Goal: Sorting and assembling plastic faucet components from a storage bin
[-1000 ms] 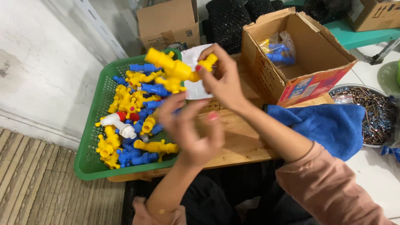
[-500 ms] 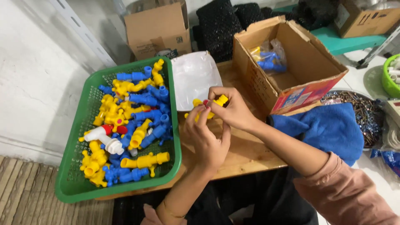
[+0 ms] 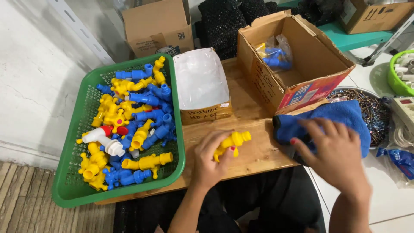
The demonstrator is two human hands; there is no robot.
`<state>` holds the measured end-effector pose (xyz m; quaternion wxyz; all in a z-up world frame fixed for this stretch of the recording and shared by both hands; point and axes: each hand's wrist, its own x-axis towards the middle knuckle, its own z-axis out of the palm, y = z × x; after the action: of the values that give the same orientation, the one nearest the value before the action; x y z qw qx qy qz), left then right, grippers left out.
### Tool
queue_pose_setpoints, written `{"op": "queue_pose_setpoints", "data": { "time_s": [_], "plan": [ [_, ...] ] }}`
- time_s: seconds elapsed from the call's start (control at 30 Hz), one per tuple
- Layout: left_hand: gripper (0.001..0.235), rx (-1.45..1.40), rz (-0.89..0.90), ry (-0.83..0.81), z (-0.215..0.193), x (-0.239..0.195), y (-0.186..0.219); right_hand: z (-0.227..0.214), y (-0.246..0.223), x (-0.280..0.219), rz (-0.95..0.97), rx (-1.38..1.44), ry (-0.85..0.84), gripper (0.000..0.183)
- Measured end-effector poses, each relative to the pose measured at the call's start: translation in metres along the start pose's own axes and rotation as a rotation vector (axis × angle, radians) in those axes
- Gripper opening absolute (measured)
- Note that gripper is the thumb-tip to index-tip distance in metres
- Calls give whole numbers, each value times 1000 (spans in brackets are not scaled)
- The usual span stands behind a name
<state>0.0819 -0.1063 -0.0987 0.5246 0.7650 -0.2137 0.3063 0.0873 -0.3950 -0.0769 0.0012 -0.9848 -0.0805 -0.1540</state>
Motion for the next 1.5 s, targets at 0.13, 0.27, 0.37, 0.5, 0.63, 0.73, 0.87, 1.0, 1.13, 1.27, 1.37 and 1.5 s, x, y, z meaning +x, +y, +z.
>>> {"op": "queue_pose_setpoints", "data": {
  "time_s": [0.13, 0.27, 0.37, 0.5, 0.63, 0.73, 0.87, 1.0, 1.13, 1.27, 1.37, 1.5],
  "plan": [
    [32, -90, -171, 19, -6, -12, 1, 39, -27, -20, 7, -8, -21, 48],
    [25, -252, -479, 24, -11, -22, -12, 42, -53, -16, -201, 212, 69, 56],
    [20, -332, -548, -37, -13, -30, -19, 39, -62, -11, -183, 206, 12, 52],
    [25, -397, -525, -92, -16, -33, -30, 23, -69, 4, -159, 340, 100, 45],
    [27, -411, -512, -74, -16, -31, -24, 21, -93, 21, -196, 844, 192, 23],
    [29, -421, -500, -89, -14, -30, -21, 38, -115, 27, -265, 960, 59, 24],
    [32, -310, -492, -88, -14, -27, -8, 65, -126, 30, -113, 1087, 21, 23],
    [25, -172, -398, -175, -16, -26, 4, 51, -124, 38, -116, 1175, -154, 26],
    [21, -100, -387, -151, -13, -20, 9, 57, -123, 37, -86, 1083, -159, 31],
    [20, -84, -397, -113, -14, -19, 10, 51, -130, 36, -3, 998, -175, 37],
    [22, -120, -411, -100, -14, -21, 14, 51, -130, 36, 29, 997, -166, 37],
    [26, -139, -417, -93, -18, -19, 19, 61, -127, 33, 62, 1068, -136, 39]
  ]
}}
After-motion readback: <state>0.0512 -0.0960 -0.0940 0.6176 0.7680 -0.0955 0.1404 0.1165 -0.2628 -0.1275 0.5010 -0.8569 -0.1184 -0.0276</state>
